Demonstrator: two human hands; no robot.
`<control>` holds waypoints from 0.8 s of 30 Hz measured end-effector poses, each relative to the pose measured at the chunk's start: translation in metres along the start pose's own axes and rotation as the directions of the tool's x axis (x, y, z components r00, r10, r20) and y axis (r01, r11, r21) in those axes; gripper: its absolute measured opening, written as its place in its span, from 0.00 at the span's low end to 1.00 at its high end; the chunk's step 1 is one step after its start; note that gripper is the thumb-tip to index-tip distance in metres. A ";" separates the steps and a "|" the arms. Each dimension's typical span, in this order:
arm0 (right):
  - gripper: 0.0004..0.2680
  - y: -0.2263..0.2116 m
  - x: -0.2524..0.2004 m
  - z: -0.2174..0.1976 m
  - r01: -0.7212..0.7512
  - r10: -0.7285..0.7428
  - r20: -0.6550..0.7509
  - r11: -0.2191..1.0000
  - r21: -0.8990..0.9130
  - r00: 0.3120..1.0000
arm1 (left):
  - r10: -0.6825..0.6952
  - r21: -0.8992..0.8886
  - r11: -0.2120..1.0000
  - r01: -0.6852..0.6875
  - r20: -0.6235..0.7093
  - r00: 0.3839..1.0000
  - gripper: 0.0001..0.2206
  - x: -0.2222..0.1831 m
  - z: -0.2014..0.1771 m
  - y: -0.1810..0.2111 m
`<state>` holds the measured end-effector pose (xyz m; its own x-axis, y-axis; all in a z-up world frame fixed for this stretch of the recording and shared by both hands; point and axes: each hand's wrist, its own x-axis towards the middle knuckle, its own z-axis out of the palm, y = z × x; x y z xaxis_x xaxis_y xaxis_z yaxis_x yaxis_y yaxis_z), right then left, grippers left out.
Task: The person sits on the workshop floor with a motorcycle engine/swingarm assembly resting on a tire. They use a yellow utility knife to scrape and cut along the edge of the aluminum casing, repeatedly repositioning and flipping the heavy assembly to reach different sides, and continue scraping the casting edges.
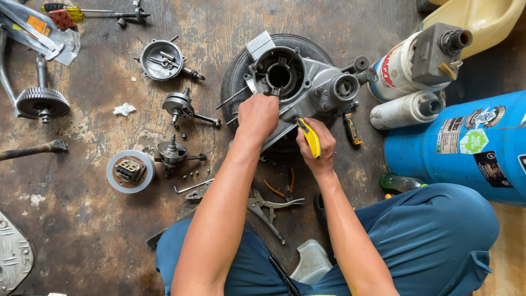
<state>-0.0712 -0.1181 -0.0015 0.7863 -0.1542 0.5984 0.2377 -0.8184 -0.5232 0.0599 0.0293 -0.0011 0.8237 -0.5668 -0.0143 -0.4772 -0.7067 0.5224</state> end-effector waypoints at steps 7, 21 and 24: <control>0.09 0.009 0.012 -0.011 0.072 -0.077 0.114 0.996 0.048 0.991 | -0.045 -0.033 0.999 0.044 -0.051 0.998 0.10 0.007 0.012 -0.003; 0.10 0.021 0.037 -0.018 0.246 -0.187 0.396 0.964 -0.104 0.899 | -0.065 -0.060 0.996 0.060 -0.075 0.995 0.09 0.015 0.022 -0.002; 0.11 0.029 0.057 -0.016 0.330 -0.257 0.507 0.942 -0.059 0.823 | -0.070 -0.063 0.996 0.064 -0.092 0.993 0.10 0.017 0.024 -0.002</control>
<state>-0.0282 -0.1596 0.0274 0.8750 0.3640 0.3192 0.4501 -0.8545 -0.2593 0.0673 0.0108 -0.0233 0.8799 -0.4744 0.0276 -0.4028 -0.7136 0.5732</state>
